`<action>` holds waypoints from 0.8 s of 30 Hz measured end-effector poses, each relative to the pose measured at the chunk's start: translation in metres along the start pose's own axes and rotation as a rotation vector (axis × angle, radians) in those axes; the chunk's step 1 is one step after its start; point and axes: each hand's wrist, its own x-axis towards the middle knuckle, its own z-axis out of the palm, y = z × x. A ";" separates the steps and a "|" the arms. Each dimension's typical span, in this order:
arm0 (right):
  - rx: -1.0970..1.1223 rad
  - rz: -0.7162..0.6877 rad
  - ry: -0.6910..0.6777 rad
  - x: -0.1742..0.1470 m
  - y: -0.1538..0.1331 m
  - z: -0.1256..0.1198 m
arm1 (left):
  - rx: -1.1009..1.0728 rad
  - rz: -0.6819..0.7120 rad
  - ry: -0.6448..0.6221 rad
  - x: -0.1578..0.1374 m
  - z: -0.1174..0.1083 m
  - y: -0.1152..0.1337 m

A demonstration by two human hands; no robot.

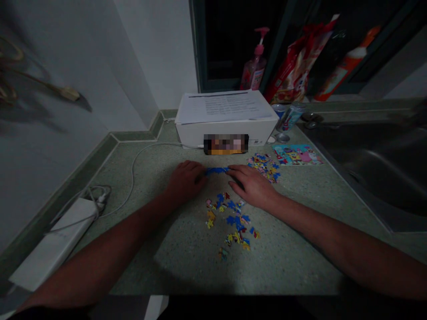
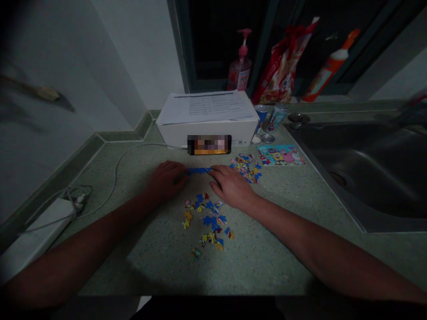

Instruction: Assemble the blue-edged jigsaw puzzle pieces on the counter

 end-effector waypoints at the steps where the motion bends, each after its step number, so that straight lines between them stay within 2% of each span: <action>1: -0.002 -0.004 -0.001 0.000 0.000 0.000 | -0.001 0.010 -0.013 0.001 0.000 0.000; 6: 0.001 -0.004 0.014 -0.001 0.001 0.002 | -0.013 0.043 -0.050 0.002 0.002 0.000; 24: 0.009 0.003 -0.006 0.000 0.000 -0.001 | -0.064 0.016 -0.009 -0.002 0.000 -0.002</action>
